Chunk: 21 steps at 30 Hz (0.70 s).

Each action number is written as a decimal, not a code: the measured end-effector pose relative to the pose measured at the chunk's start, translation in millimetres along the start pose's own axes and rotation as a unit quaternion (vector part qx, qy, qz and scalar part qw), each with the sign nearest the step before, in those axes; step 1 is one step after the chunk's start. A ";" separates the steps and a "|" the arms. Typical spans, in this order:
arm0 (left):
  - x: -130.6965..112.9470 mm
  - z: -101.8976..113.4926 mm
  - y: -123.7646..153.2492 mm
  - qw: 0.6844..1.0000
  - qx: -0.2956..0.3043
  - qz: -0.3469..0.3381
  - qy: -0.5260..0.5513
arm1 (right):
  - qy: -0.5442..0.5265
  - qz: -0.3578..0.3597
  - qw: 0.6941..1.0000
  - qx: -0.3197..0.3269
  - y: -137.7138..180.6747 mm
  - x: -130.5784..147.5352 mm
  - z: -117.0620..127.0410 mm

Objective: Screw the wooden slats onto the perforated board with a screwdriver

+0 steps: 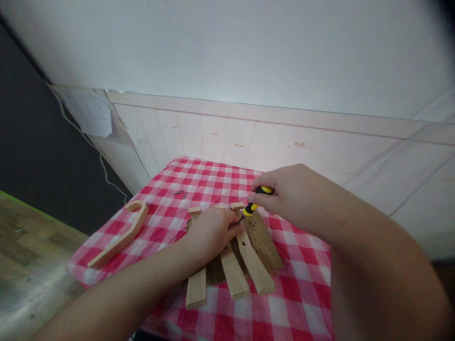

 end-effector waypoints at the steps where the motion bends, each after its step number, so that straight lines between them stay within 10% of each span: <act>1: 0.1 -0.2 0.0 1.000 -0.003 -0.002 0.001 | 0.006 -0.001 1.000 0.001 -0.3 1.3 0.6; 21: -0.9 1.0 1.8 1.000 0.002 -0.003 -0.026 | 0.045 0.016 0.999 -0.013 -0.7 1.5 2.9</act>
Point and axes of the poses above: each hand's wrist, its own y-axis away from the middle knuckle, its own z-axis out of the back of the hand, x = y × z, the point moved 1 cm from there along -y, towards the middle knuckle, and after that the axes turned 5 degrees about x, right-handed, at the moved point
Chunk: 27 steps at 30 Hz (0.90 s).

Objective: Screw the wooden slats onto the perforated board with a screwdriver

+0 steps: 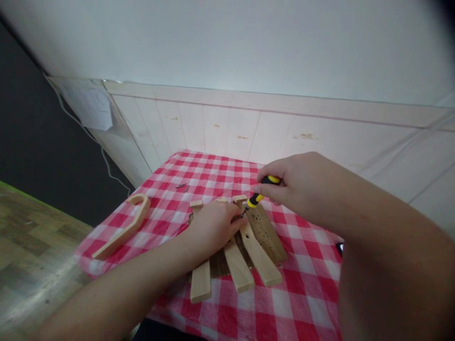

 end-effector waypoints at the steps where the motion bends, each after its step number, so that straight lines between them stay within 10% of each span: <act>1: 0.1 0.0 -0.2 1.000 -0.002 -0.001 0.001 | 0.000 0.001 1.000 0.003 -0.3 -0.2 -0.1; 27: -1.2 0.5 -1.8 1.000 0.010 0.012 0.000 | 0.010 -0.014 1.000 -0.018 -5.3 -2.2 -6.5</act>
Point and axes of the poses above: each hand's wrist, its own y-axis away from the middle knuckle, its own z-axis out of the back of the hand, x = y × z, the point moved 1 cm from there along -y, towards the middle knuckle, and after that the axes turned 5 degrees about x, right-handed, at the moved point
